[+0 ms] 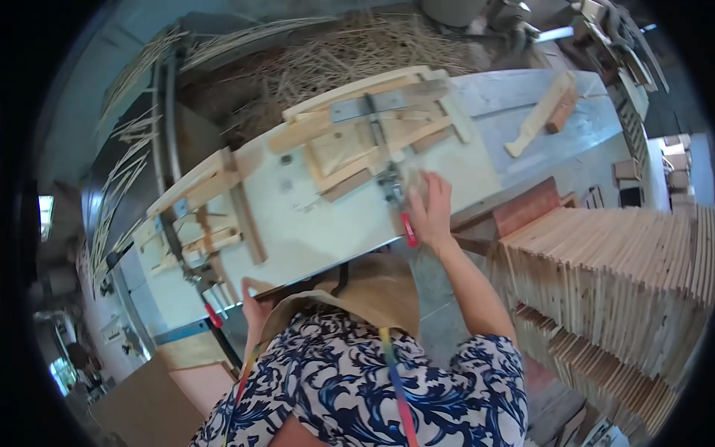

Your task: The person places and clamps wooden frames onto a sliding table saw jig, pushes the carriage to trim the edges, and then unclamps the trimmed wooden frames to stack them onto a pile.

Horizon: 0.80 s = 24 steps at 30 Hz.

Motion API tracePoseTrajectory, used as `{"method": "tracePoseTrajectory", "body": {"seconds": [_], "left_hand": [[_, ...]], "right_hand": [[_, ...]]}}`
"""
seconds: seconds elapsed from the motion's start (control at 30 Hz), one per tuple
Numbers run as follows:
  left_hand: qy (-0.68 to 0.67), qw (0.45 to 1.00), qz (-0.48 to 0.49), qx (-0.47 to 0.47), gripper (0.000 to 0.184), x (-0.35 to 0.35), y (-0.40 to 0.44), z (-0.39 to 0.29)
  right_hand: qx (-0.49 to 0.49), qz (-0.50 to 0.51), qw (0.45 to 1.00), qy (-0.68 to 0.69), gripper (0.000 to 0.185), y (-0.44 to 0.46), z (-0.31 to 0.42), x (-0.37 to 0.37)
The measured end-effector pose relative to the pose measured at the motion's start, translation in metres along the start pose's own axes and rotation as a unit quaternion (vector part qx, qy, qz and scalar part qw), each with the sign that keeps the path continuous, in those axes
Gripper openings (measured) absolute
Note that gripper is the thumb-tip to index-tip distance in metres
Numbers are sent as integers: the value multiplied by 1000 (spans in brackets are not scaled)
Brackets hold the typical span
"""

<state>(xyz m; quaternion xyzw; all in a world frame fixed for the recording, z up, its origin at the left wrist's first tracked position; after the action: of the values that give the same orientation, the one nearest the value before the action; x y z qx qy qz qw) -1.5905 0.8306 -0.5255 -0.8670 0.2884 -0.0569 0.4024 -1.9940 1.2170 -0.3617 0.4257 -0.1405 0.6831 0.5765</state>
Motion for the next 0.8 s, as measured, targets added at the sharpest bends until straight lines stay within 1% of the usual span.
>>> {"method": "tracePoseTrajectory", "body": {"seconds": [0.03,0.07,0.1,0.17,0.2,0.23,0.27,0.3,0.33,0.37,0.4,0.43,0.47,0.5,0.53,0.6,0.7,0.77,0.8], "left_hand": [[-92,993,-65,-15,66,4,17,2],[-183,974,-134,-30,71,4,24,5],[-179,975,-132,-27,71,-10,25,6],[-181,954,-225,-80,76,-16,14,-3],[-185,937,-276,-111,78,-18,5,-13],[-189,932,-288,-115,78,-24,1,-20],[-131,922,-355,-86,85,-33,-13,-27],[-72,904,-419,-50,91,-40,-27,-34],[-17,879,-477,-11,98,-41,-37,-38],[-26,873,-486,-3,98,-42,-38,-39],[-22,869,-494,26,102,-41,-37,-37],[-18,865,-499,53,107,-40,-36,-37],[-11,860,-503,81,113,-36,-38,-36],[-19,857,-507,87,113,-33,-41,-36],[-12,849,-522,81,112,-32,-42,-39],[-2,835,-546,73,113,-34,-38,-40],[1,831,-552,62,112,-25,-27,-30],[6,827,-559,53,112,-17,-28,-27],[-4,836,-547,40,109,-19,-26,-28]], "right_hand": [[0,-27,1000,-7,53,9,-23,10],[-53,-65,994,-65,52,27,-62,24],[-103,-101,983,-118,52,47,-106,41],[-201,-57,958,-194,57,75,-182,57],[-195,-51,962,-187,57,86,-180,62],[-214,45,960,-173,62,97,-181,53],[-231,144,949,-161,67,98,-178,37],[-222,158,949,-158,67,93,-174,24],[-233,114,944,-202,70,90,-171,21],[-239,66,937,-247,73,87,-167,21],[-243,14,925,-291,77,88,-163,23],[-229,19,928,-292,77,92,-160,19],[-245,25,922,-300,79,93,-161,18],[-263,29,914,-307,81,92,-162,18],[-281,29,906,-315,84,92,-164,17],[-269,26,906,-327,86,90,-162,15],[-255,37,902,-345,91,87,-161,11],[-278,48,899,-335,93,84,-165,9],[-286,51,899,-329,94,88,-169,11]]}}
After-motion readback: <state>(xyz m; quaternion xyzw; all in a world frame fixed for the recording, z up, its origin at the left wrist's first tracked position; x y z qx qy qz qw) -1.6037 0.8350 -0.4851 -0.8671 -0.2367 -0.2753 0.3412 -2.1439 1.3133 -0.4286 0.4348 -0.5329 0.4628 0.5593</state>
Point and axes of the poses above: each hand's wrist, its own y-axis towards the middle knuckle, its own x-axis out of the back of the hand, z = x × y, the point moved 7 cm from there along y, towards the middle knuckle, and after that the axes turned 4 degrees about z, right-handed, at the moved point
